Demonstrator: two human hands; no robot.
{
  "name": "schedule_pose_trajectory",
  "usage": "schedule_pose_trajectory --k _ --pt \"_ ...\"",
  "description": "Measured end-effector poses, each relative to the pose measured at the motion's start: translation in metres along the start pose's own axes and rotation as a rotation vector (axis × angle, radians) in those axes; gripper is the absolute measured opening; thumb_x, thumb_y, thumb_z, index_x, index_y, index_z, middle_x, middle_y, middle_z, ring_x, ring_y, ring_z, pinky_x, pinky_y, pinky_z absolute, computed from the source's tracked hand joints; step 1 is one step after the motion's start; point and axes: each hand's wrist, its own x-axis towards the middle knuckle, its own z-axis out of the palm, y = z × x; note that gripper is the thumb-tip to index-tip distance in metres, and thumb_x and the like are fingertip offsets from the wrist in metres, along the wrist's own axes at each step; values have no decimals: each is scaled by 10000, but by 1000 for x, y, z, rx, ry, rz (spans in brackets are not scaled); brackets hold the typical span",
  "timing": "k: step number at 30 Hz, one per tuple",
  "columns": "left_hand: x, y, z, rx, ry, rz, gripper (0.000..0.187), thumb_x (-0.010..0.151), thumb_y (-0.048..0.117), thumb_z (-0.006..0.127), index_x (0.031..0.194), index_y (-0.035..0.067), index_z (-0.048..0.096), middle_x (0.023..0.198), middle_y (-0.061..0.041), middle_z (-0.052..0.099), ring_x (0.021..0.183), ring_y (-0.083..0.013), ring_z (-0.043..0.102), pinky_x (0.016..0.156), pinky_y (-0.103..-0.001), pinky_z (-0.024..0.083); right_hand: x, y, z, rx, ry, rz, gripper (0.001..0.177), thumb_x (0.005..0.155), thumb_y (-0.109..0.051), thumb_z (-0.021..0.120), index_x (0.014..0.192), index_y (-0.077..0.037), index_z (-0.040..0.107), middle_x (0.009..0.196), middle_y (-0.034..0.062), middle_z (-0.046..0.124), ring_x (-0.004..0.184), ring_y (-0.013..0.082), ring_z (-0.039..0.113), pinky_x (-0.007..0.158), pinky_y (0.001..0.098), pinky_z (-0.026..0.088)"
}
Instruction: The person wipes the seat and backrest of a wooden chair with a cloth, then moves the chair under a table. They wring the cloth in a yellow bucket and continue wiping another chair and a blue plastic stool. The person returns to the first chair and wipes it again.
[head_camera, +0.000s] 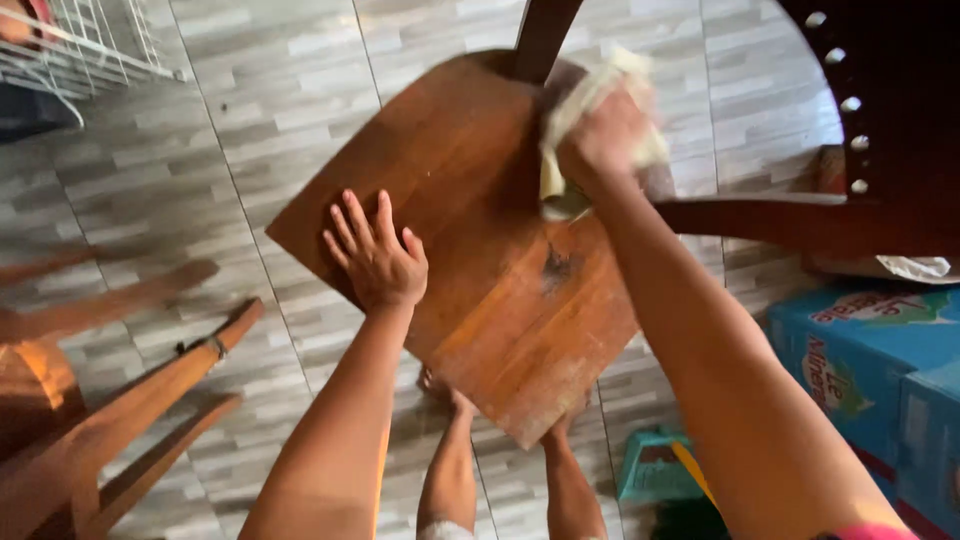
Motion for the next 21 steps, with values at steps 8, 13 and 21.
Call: schedule_pose_trajectory --k 8,13,21 --pt "4 2 0 -3 29 -8 566 904 283 573 1440 123 490 1568 -256 268 1442 -470 239 1154 -640 150 -79 -35 0 222 47 -326 738 913 -375 441 1529 0 284 1576 252 214 1473 461 152 1176 596 136" --pt "4 -2 1 -35 25 -16 562 928 294 557 1462 136 476 1583 -237 274 1461 -450 238 1181 -614 150 -62 -133 32 -193 92 -376 769 959 -386 480 1528 86 269 1559 311 235 1433 517 194 1147 629 153" --pt "1 -11 12 -159 83 -101 529 963 238 517 1468 128 406 1580 -231 222 1465 -436 225 1180 -612 173 22 -177 4 216 286 -252 660 1011 -412 444 1547 -67 275 1591 213 223 1428 513 192 1139 682 120"
